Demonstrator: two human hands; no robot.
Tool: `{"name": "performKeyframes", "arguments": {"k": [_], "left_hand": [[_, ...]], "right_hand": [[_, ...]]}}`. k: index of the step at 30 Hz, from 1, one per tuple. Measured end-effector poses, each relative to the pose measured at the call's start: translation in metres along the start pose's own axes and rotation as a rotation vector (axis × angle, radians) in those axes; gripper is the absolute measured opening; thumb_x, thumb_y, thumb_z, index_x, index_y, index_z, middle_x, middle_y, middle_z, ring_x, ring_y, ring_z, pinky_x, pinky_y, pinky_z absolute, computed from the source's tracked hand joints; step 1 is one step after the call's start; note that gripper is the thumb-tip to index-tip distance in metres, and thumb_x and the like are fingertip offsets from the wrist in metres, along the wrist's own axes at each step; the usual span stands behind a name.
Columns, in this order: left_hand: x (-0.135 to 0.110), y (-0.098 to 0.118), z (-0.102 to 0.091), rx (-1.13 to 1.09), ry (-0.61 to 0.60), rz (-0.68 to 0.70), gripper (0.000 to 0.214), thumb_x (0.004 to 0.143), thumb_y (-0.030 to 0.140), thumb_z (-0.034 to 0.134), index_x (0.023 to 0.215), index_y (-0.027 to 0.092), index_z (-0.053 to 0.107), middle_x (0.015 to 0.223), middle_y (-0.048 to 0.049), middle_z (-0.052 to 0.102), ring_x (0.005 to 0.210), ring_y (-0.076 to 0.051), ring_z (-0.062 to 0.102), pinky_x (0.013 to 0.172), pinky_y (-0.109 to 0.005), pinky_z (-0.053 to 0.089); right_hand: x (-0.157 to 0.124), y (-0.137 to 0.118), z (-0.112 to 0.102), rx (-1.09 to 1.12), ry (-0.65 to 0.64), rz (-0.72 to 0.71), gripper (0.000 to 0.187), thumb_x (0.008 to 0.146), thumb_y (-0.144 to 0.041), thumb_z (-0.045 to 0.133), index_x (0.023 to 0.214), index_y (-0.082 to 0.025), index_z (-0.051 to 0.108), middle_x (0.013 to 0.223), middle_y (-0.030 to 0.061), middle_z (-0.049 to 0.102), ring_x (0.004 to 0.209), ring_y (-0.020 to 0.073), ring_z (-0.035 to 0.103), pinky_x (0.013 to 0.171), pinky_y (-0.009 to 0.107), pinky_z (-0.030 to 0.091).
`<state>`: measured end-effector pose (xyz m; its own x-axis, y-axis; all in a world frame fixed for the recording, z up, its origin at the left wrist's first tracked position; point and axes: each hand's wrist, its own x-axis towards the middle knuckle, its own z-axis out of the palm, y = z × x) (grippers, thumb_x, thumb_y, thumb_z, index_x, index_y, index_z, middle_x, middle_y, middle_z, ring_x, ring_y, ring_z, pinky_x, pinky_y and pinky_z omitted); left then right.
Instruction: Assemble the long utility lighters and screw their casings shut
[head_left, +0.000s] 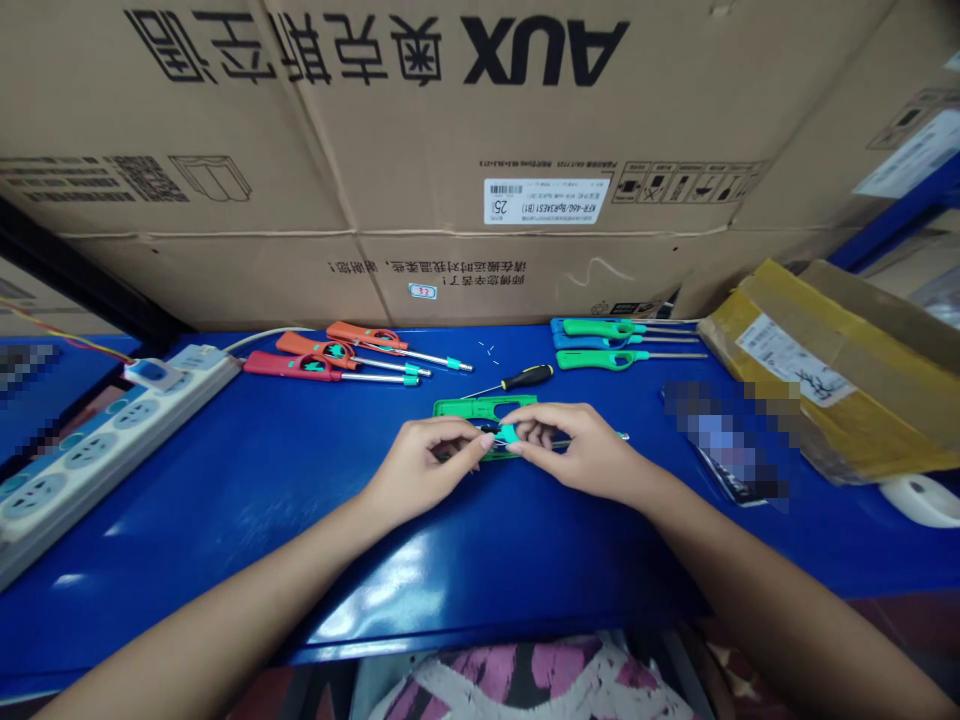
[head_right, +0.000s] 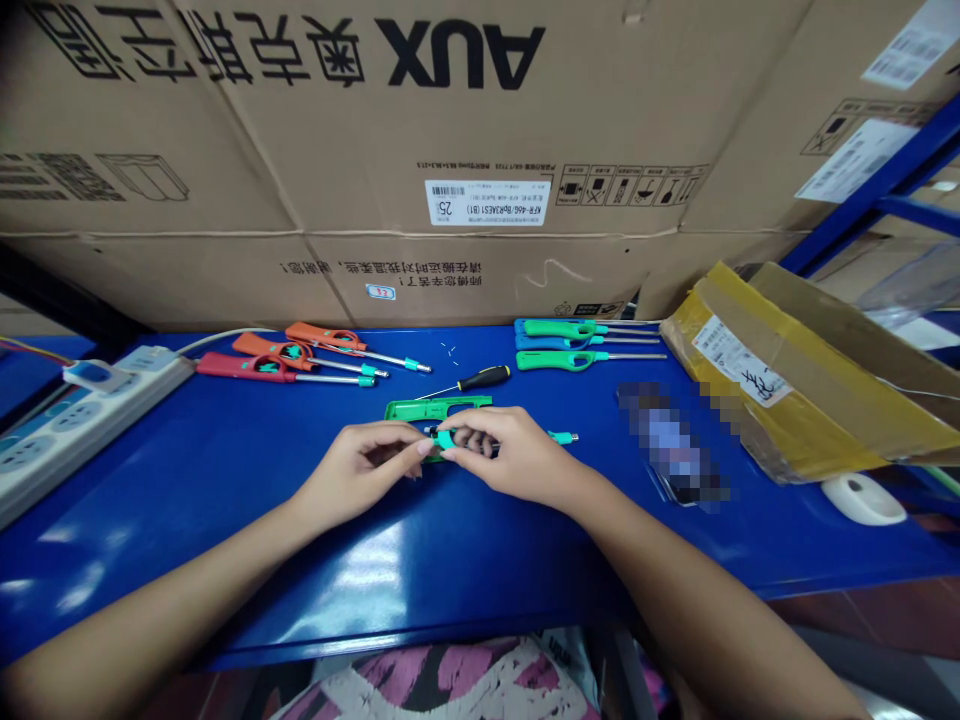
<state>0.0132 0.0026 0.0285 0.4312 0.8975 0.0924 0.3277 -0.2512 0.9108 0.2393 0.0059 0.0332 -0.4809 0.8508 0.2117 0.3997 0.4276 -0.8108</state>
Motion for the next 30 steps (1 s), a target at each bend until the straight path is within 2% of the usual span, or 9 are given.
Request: {"name": "performKeyframes", "arguments": {"k": [2,4,7,10,13,17,23,27,30], "left_hand": [[0.003,-0.003,-0.005,0.118,0.068,0.096,0.029,0.095,0.039,0.062,0.083,0.016,0.075,0.077,-0.0052,0.072,0.065,-0.014,0.063,0.062,-0.024,0.050],[0.006,-0.009,-0.009,0.257,0.130,0.209,0.023,0.096,0.034,0.062,0.089,0.017,0.076,0.085,-0.0064,0.075,0.074,-0.016,0.065,0.072,-0.028,0.052],[0.010,-0.020,-0.011,0.420,0.124,0.302,0.019,0.096,0.031,0.062,0.102,0.019,0.076,0.100,-0.0082,0.075,0.092,-0.022,0.065,0.088,-0.036,0.051],[0.011,-0.028,-0.010,0.493,0.080,0.284,0.024,0.096,0.031,0.063,0.112,0.019,0.074,0.106,-0.0096,0.074,0.096,-0.024,0.063,0.088,-0.039,0.051],[0.013,-0.029,-0.010,0.469,0.060,0.276,0.019,0.096,0.030,0.063,0.104,0.019,0.076,0.102,-0.0090,0.075,0.092,-0.023,0.064,0.088,-0.039,0.050],[0.013,-0.026,-0.012,0.420,0.056,0.288,0.018,0.097,0.029,0.061,0.096,0.019,0.076,0.095,-0.0078,0.077,0.085,-0.021,0.065,0.086,-0.037,0.050],[0.012,-0.026,-0.012,0.435,0.007,0.277,0.017,0.092,0.031,0.068,0.102,0.020,0.076,0.102,-0.0083,0.077,0.094,-0.024,0.068,0.089,-0.040,0.051],[0.012,-0.029,-0.010,0.420,0.036,0.235,0.022,0.091,0.030,0.069,0.108,0.019,0.075,0.106,-0.0092,0.075,0.098,-0.025,0.068,0.091,-0.041,0.052],[0.012,-0.028,-0.009,0.425,0.035,0.225,0.017,0.091,0.028,0.068,0.102,0.019,0.077,0.102,-0.0081,0.075,0.093,-0.023,0.067,0.089,-0.040,0.052]], "right_hand": [[0.002,0.002,-0.003,-0.031,0.036,0.070,0.021,0.089,-0.031,0.067,0.107,-0.022,0.072,0.080,0.0013,0.069,0.065,0.0135,0.060,0.061,0.028,0.050],[0.004,0.006,-0.005,-0.049,0.078,0.135,0.021,0.086,-0.029,0.068,0.106,-0.021,0.071,0.081,0.0018,0.069,0.066,0.0137,0.059,0.060,0.027,0.049],[0.006,0.012,-0.006,-0.064,0.112,0.199,0.019,0.083,-0.026,0.069,0.101,-0.019,0.070,0.084,0.0030,0.070,0.070,0.0150,0.060,0.061,0.028,0.048],[0.006,0.016,-0.005,-0.121,0.103,0.159,0.015,0.082,-0.026,0.070,0.095,-0.019,0.072,0.088,0.0044,0.068,0.075,0.0158,0.061,0.064,0.029,0.049],[0.005,0.017,-0.004,-0.152,0.054,0.103,0.014,0.083,-0.023,0.070,0.096,-0.020,0.073,0.091,0.0045,0.068,0.076,0.0153,0.061,0.068,0.029,0.050],[0.003,0.016,-0.002,-0.156,0.000,0.101,0.015,0.083,-0.018,0.069,0.097,-0.020,0.073,0.088,0.0036,0.070,0.076,0.0151,0.062,0.070,0.029,0.051],[0.003,0.018,-0.001,-0.151,-0.028,0.119,0.014,0.083,-0.019,0.068,0.097,-0.019,0.073,0.084,0.0031,0.069,0.073,0.0146,0.062,0.068,0.028,0.050],[0.003,0.018,-0.001,-0.142,-0.041,0.104,0.015,0.084,-0.019,0.067,0.098,-0.019,0.073,0.087,0.0038,0.068,0.076,0.0151,0.062,0.072,0.029,0.051],[0.003,0.016,0.000,-0.134,-0.050,0.088,0.015,0.084,-0.018,0.067,0.098,-0.019,0.072,0.088,0.0041,0.067,0.077,0.0154,0.061,0.074,0.030,0.052]]}}
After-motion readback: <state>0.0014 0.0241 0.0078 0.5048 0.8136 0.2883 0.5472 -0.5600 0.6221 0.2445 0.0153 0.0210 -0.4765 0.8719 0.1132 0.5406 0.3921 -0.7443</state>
